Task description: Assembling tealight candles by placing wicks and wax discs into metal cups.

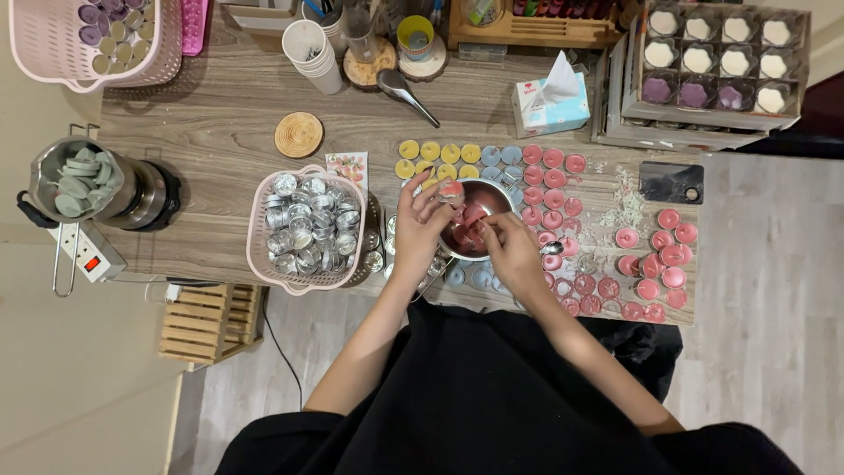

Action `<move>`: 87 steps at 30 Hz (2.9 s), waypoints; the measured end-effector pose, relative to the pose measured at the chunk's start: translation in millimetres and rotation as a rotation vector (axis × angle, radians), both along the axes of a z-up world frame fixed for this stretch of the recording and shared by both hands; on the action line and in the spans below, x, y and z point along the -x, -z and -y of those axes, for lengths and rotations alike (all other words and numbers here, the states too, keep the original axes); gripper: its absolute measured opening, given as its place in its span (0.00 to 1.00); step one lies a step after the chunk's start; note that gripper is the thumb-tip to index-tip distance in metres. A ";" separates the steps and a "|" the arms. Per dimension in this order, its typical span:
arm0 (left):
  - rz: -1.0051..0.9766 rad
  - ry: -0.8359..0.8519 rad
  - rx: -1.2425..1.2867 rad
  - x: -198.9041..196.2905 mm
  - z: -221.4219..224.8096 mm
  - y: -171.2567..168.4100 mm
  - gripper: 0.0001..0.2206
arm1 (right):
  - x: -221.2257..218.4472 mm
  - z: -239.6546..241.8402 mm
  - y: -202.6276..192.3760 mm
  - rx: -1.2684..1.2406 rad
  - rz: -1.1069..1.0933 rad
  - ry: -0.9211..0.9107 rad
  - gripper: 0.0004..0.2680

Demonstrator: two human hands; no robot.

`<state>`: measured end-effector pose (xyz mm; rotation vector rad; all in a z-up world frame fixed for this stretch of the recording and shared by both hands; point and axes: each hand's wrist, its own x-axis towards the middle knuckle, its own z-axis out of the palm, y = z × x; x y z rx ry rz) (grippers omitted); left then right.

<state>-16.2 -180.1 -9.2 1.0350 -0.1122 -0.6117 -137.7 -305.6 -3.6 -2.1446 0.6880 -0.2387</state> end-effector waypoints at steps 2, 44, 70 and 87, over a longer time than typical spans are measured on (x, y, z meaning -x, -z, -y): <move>0.135 0.023 -0.051 5.1 -6.4 -9.1 0.29 | 5.4 10.7 25.1 0.023 -0.007 -0.018 0.08; 0.762 0.084 -0.623 35.5 -8.1 -34.4 0.28 | -5.8 16.1 34.6 -1.454 0.143 0.371 0.06; 0.821 0.308 -0.755 28.7 0.2 -1.6 0.38 | -0.9 26.1 73.9 -1.565 -0.050 0.457 0.02; 0.758 0.274 -0.768 26.8 -7.0 -10.9 0.37 | -1.8 18.3 71.3 -1.577 0.043 0.404 0.04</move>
